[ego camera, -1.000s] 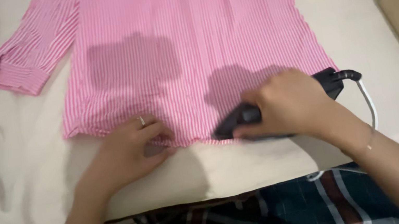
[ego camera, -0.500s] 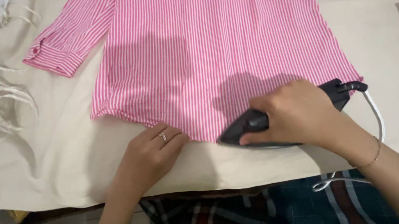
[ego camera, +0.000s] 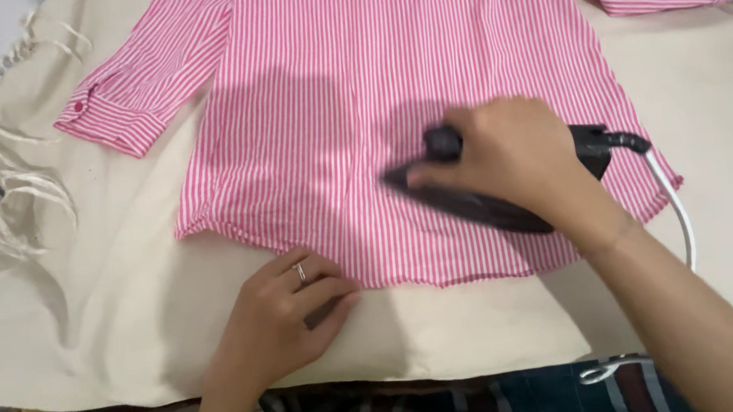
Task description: The person irons a pink and white striped shirt laid on a cloth-covered surface. They smooth the fabric, iron the body and sleeves, flip the shirt, and then place it on a hanger.
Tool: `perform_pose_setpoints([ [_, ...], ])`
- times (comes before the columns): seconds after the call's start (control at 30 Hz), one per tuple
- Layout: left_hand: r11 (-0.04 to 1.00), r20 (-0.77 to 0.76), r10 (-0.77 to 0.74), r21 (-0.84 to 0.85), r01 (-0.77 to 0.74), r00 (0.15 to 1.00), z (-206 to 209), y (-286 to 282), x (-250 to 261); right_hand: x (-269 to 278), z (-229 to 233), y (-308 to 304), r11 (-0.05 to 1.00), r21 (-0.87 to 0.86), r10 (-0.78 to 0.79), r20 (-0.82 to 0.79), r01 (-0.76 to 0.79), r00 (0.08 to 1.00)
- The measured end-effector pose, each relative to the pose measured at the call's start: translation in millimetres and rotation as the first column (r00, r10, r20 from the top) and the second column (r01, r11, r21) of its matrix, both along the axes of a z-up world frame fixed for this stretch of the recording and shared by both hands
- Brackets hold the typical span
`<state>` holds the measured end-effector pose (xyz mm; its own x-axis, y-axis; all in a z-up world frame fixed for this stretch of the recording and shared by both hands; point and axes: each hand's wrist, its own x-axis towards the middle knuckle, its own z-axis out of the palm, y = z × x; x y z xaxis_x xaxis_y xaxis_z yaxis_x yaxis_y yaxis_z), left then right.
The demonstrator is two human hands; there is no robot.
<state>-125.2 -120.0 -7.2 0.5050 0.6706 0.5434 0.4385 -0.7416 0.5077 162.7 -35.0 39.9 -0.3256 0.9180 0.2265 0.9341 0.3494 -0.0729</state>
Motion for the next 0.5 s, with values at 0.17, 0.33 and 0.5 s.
perform_pose_setpoints([
  [0.17,1.000,0.024,0.000,-0.018,0.000,1.000,1,1,0,-6,3,43,0.967,0.194,-0.162,-0.043,0.167,0.986],
  [0.33,1.000,0.035,0.000,-0.016,0.000,0.999,4,4,0,-8,-3,56,0.997,0.073,0.032,0.037,-0.035,0.999],
  [0.5,0.997,0.048,-0.006,-0.071,0.009,0.999,2,5,0,-22,-10,83,0.948,0.267,-0.174,-0.032,0.177,0.984],
])
